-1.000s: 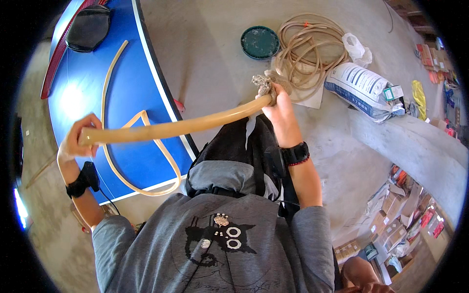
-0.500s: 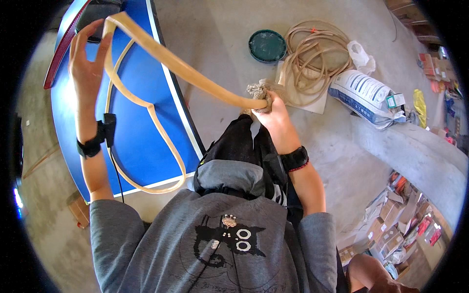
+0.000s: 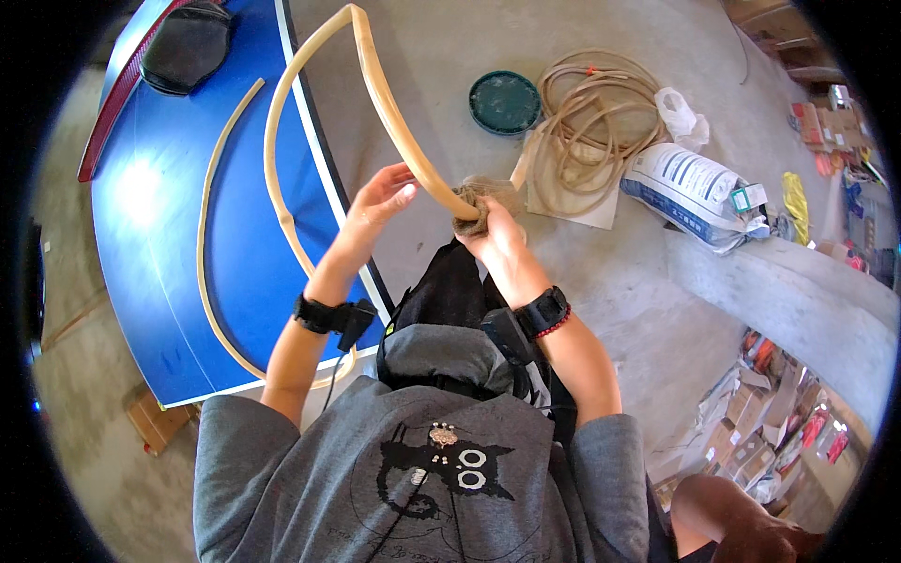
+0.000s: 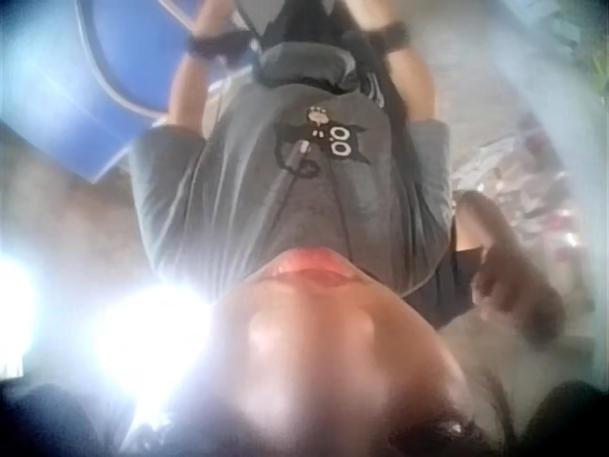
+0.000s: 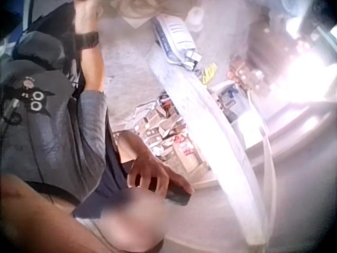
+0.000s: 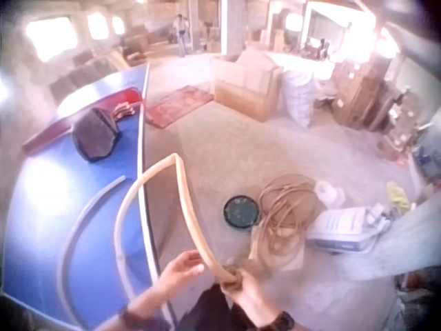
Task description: The person wipes a long, curved wooden strip with a cloth, handling it section by section and occasionally dipping the cloth into a bucket of water.
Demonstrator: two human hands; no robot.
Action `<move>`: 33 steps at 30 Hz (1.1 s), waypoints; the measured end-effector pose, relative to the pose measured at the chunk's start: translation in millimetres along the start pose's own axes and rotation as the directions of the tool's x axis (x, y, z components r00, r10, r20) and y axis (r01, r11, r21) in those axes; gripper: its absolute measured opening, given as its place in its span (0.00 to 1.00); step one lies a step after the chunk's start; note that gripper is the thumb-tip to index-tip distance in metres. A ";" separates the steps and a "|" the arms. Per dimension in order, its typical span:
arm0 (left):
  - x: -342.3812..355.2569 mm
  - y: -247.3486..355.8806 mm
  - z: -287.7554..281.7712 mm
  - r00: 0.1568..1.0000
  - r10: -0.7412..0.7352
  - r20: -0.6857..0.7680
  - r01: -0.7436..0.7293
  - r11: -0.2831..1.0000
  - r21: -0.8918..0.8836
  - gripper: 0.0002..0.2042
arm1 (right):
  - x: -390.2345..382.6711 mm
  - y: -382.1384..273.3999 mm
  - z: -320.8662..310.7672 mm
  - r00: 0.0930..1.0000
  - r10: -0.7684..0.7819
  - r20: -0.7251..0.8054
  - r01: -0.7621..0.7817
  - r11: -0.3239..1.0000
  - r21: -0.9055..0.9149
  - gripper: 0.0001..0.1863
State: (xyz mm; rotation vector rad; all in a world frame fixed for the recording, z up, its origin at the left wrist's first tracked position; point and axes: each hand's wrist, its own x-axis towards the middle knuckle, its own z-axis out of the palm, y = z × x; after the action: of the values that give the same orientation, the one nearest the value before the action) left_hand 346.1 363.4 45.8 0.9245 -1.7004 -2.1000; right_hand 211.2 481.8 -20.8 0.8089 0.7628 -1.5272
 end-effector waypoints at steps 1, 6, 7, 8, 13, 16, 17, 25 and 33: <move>-0.6 1.5 10.8 1.000 -0.007 0.019 0.009 0.997 -0.075 0.24 | -0.7 3.8 1.3 1.000 0.002 0.006 -0.002 1.000 -0.001 0.09; 15.9 1.1 43.0 0.996 -0.088 0.001 0.081 0.920 -0.383 0.24 | 6.8 13.6 -6.3 0.972 0.032 0.234 -0.057 0.993 0.102 0.09; 21.1 0.7 49.6 0.984 -0.126 -0.124 0.062 0.902 -0.428 0.17 | 2.2 17.1 0.8 0.986 0.034 0.162 -0.056 0.990 0.133 0.10; 24.6 -0.6 51.3 0.975 -0.156 -0.157 0.075 0.901 -0.426 0.14 | 6.5 18.1 -1.8 0.980 0.060 0.189 -0.085 0.988 0.130 0.10; 27.8 -5.4 65.8 0.909 -0.277 -0.311 0.093 0.863 -0.496 0.13 | 38.9 11.6 -28.8 0.900 0.039 0.434 -0.012 0.998 -0.066 0.08; 17.7 -13.0 73.1 0.900 -0.253 -0.354 0.045 0.863 -0.504 0.11 | 24.8 9.0 -27.4 0.763 -0.162 0.626 0.558 0.655 -0.510 0.09; 14.4 -12.0 77.0 0.903 -0.234 -0.361 0.022 0.864 -0.504 0.11 | 14.7 9.5 -23.6 0.695 -0.222 0.684 0.712 0.351 -0.609 0.09; -1.7 10.6 86.2 0.919 -0.203 -0.337 0.043 0.903 -0.427 0.13 | 36.1 -14.9 -5.2 0.994 -0.041 0.105 0.054 0.990 -0.127 0.10; -28.4 30.4 85.9 0.948 -0.175 -0.266 0.058 0.917 -0.395 0.11 | 51.5 -35.6 -23.1 0.961 -0.038 0.272 0.058 0.996 -0.067 0.09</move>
State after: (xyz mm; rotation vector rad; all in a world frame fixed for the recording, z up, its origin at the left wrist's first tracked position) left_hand 307.9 437.8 91.7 1.1650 -1.0593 -2.1280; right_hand 173.7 476.8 -75.8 0.5146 0.6354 -1.6029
